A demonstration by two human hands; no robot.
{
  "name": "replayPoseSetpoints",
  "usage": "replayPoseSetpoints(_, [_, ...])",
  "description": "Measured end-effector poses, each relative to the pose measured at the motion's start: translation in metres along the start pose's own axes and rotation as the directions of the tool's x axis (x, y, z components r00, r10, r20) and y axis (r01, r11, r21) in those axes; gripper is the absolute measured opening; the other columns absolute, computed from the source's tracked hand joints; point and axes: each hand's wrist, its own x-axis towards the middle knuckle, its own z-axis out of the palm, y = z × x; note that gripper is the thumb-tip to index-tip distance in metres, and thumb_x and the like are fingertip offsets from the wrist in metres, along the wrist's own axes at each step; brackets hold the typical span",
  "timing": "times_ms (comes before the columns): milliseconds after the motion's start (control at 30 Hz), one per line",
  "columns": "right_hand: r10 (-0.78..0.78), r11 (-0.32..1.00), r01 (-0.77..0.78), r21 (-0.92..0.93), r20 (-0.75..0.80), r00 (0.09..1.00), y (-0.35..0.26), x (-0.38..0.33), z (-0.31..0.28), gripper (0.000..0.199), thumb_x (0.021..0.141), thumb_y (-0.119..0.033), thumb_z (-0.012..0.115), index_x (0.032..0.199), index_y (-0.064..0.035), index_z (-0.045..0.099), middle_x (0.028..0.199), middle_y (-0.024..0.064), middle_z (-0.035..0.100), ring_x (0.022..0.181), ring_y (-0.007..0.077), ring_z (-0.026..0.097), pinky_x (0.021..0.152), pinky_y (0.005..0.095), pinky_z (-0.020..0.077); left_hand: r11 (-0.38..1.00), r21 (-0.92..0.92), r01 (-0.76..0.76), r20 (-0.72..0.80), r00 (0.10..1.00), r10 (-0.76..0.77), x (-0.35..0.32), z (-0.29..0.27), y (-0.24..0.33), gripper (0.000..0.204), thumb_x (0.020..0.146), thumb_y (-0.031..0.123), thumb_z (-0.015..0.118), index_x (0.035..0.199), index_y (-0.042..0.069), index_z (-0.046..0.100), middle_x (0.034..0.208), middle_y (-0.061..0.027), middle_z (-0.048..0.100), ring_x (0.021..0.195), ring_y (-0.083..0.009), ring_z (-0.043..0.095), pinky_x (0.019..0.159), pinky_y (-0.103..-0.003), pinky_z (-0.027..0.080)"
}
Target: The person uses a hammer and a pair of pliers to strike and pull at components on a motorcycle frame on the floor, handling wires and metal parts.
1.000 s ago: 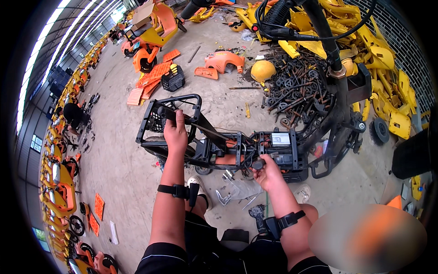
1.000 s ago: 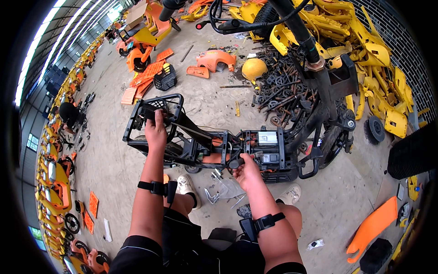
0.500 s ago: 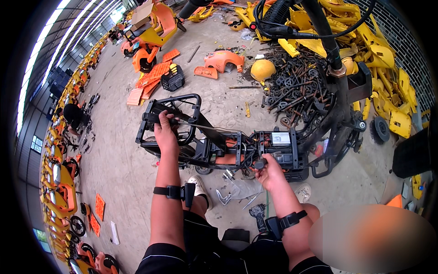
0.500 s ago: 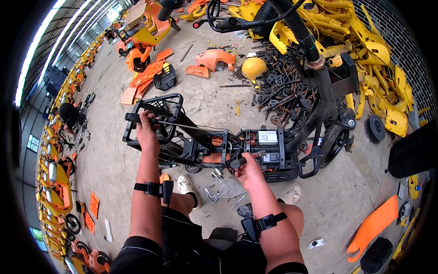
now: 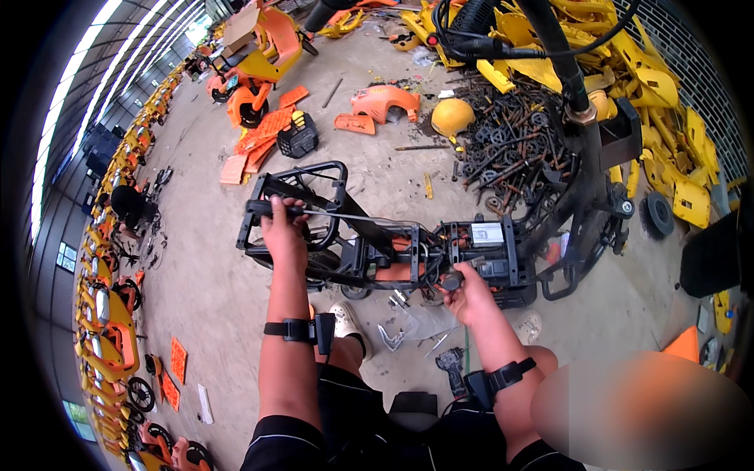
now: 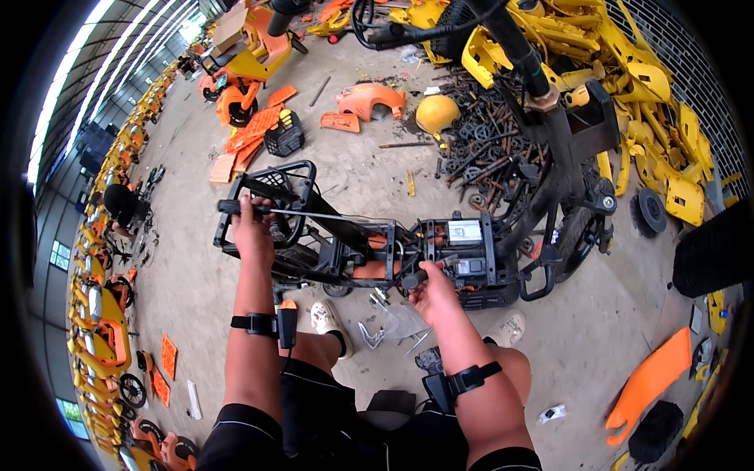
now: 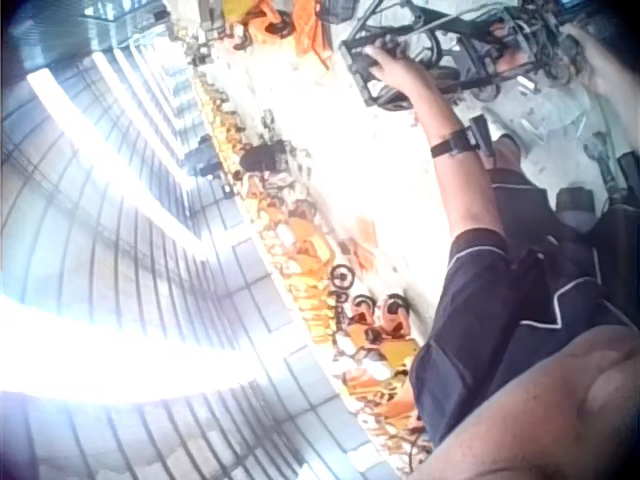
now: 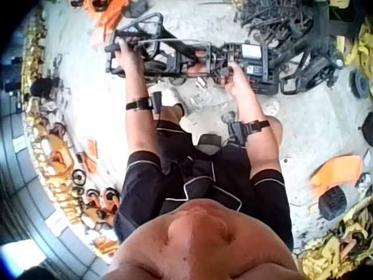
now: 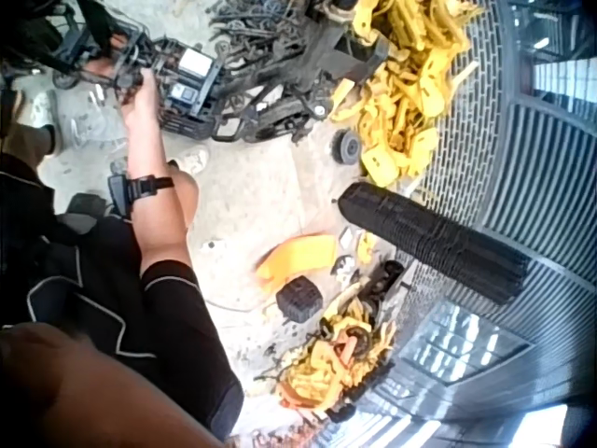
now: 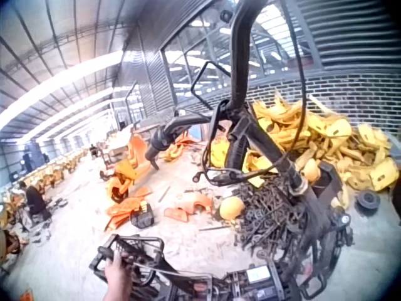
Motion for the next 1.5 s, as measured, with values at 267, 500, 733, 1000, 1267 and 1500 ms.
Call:
replayPoseSetpoints(267, [-0.089, 0.996, 0.089, -0.008, -0.045, 0.995, 0.0, -0.014, 0.003, 0.012, 0.092, -0.016, 0.063, 0.089, -0.0046, 0.059, 0.077, 0.0065, 0.062, 0.068, 0.0205, 0.063, 0.065, 0.0344, 0.0544, 0.98, -0.099, -0.174, 0.19, 0.963, 0.19, -0.095, 0.015, 0.006, 0.031, 0.105, 0.018, 0.057, 0.13, 0.003, 0.048, 0.1, -0.0092, 0.066, 0.095, -0.0208, 0.066, 0.079, -0.034, 0.054])
replayPoseSetpoints(500, [-0.105, 0.917, 0.096, -0.387, -0.002, 0.994, 0.004, -0.027, -0.001, 0.013, 0.089, -0.005, 0.06, 0.102, -0.0002, 0.058, 0.084, 0.0072, 0.062, 0.054, 0.0111, 0.049, 0.045, 0.0274, 0.04, 0.889, 0.192, -0.416, 0.245, 0.897, 0.367, -0.103, -0.028, -0.039, 0.014, 0.101, 0.014, 0.062, 0.105, 0.001, 0.061, 0.096, -0.0081, 0.063, 0.089, -0.0171, 0.06, 0.082, -0.032, 0.049])
replayPoseSetpoints(733, [-0.241, 0.881, 0.214, -0.423, -0.012, 0.97, 0.025, -0.048, 0.003, 0.021, 0.099, -0.02, 0.063, 0.111, -0.0046, 0.055, 0.098, 0.0079, 0.065, 0.055, 0.0081, 0.049, 0.046, 0.025, 0.0404, 0.286, 0.507, -0.813, 0.591, 0.57, 0.571, -0.063, -0.022, -0.01, 0.016, 0.08, 0.018, 0.075, 0.086, 0.007, 0.063, 0.099, -0.0072, 0.071, 0.111, -0.0342, 0.064, 0.097, -0.044, 0.043])
replayPoseSetpoints(1000, [-0.368, 0.69, 0.163, -0.705, -0.149, 0.918, 0.056, 0.065, 0.028, 0.034, 0.101, -0.043, 0.063, 0.097, -0.0099, 0.057, 0.067, -0.0037, 0.048, 0.047, 0.0068, 0.042, 0.043, 0.0257, 0.0359, 0.295, 0.622, -0.725, 0.53, 0.667, 0.523, -0.039, -0.039, -0.027, 0.021, 0.076, 0.023, 0.082, 0.078, 0.011, 0.064, 0.067, 0.0006, 0.058, 0.062, -0.0223, 0.053, 0.073, -0.036, 0.041])
replayPoseSetpoints(1267, [-0.679, -0.072, 0.006, -0.997, 0.053, 0.732, 0.067, 0.119, 0.023, 0.053, 0.101, -0.051, 0.052, 0.121, -0.0038, 0.065, 0.1, 0.0325, 0.069, 0.098, 0.0515, 0.066, 0.085, 0.0556, 0.0519, 0.32, 0.555, -0.768, 0.543, 0.626, 0.56, -0.037, -0.044, -0.036, 0.018, 0.075, 0.012, 0.077, 0.073, 0.011, 0.059, 0.065, -0.0003, 0.058, 0.059, -0.0233, 0.054, 0.07, -0.036, 0.04])
replayPoseSetpoints(1500, [-0.638, -0.207, -0.048, -0.977, 0.098, 0.763, 0.051, 0.128, 0.025, 0.051, 0.102, -0.05, 0.052, 0.113, -0.0016, 0.063, 0.094, 0.0316, 0.07, 0.094, 0.0509, 0.067, 0.083, 0.0581, 0.0518, 0.377, 0.549, -0.746, 0.496, 0.654, 0.571, -0.038, -0.04, -0.038, 0.016, 0.074, 0.013, 0.078, 0.075, 0.011, 0.062, 0.065, 0.0009, 0.059, 0.061, -0.0216, 0.055, 0.072, -0.035, 0.04])
